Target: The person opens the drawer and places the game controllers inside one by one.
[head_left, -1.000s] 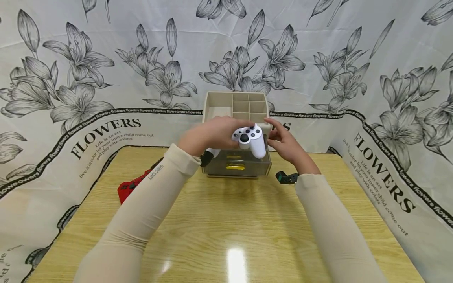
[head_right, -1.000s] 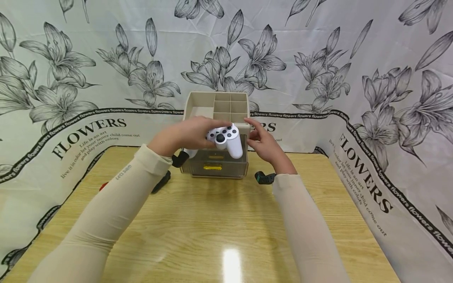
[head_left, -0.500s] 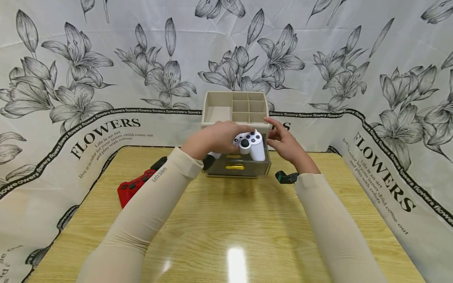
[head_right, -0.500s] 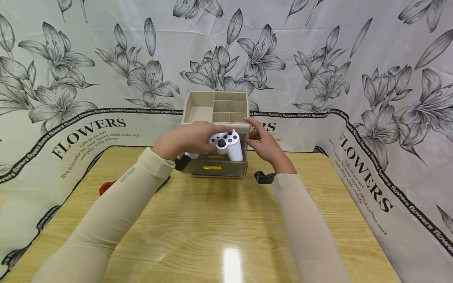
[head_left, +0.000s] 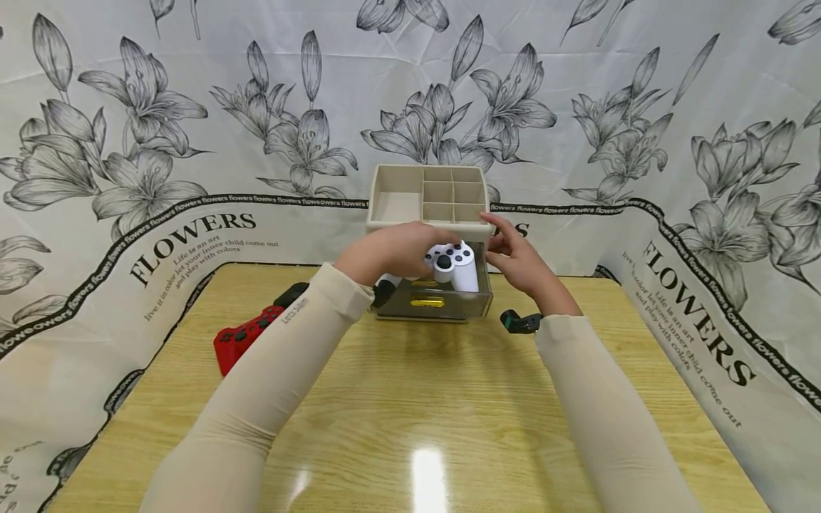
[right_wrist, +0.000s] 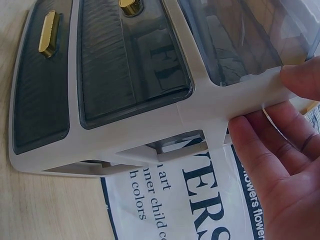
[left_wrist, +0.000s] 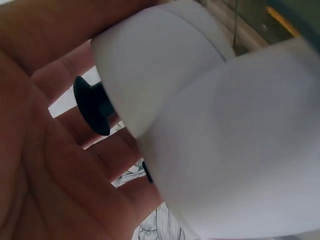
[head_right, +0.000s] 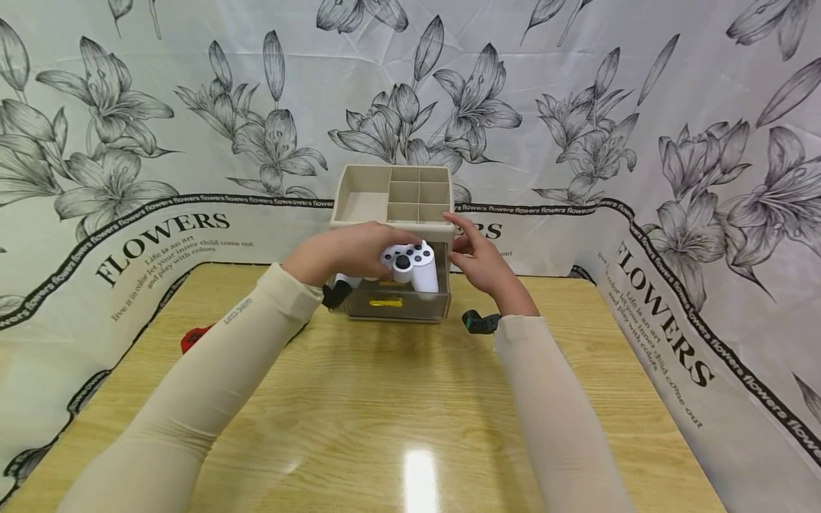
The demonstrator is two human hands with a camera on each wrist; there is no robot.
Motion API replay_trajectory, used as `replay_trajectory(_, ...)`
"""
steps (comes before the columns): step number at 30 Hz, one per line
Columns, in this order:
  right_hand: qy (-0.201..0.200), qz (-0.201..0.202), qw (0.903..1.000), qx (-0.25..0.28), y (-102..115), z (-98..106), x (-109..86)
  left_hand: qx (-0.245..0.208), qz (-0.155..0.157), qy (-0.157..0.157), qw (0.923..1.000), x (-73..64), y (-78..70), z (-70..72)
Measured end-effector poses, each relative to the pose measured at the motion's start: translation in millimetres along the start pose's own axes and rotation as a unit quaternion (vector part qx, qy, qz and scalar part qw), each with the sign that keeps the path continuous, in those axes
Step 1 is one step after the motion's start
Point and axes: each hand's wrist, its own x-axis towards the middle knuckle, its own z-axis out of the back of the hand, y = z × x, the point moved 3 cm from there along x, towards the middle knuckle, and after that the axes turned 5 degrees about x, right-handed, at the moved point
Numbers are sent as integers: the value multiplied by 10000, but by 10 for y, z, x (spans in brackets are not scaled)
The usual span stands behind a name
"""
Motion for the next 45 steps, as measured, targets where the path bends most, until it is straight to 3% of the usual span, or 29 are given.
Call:
replay_trajectory(10, 46, -100, 9999, 62, -30, -4, 2, 349, 95, 73, 9993, 61, -14, -87)
replay_trajectory(22, -10, -3, 10000, 25, -21, 13, 29, 254, 515, 519, 9970, 103, 25, -194)
replay_trajectory(28, -59, 128, 9998, 101, -35, 18, 28, 220, 572, 662, 9959, 147, 55, -245)
replay_trajectory(31, -57, 133, 9998, 140, -31, 22, 28, 215, 584, 642, 9960, 158, 63, -251)
replay_trajectory(38, 137, -31, 9998, 152, 349, 2, -102, 269, 453, 397, 9978, 126, 70, -220)
replay_trajectory(45, 31, -52, 9997, 236, 26, 17, 22, 259, 175, 40, 9995, 45, 62, -217)
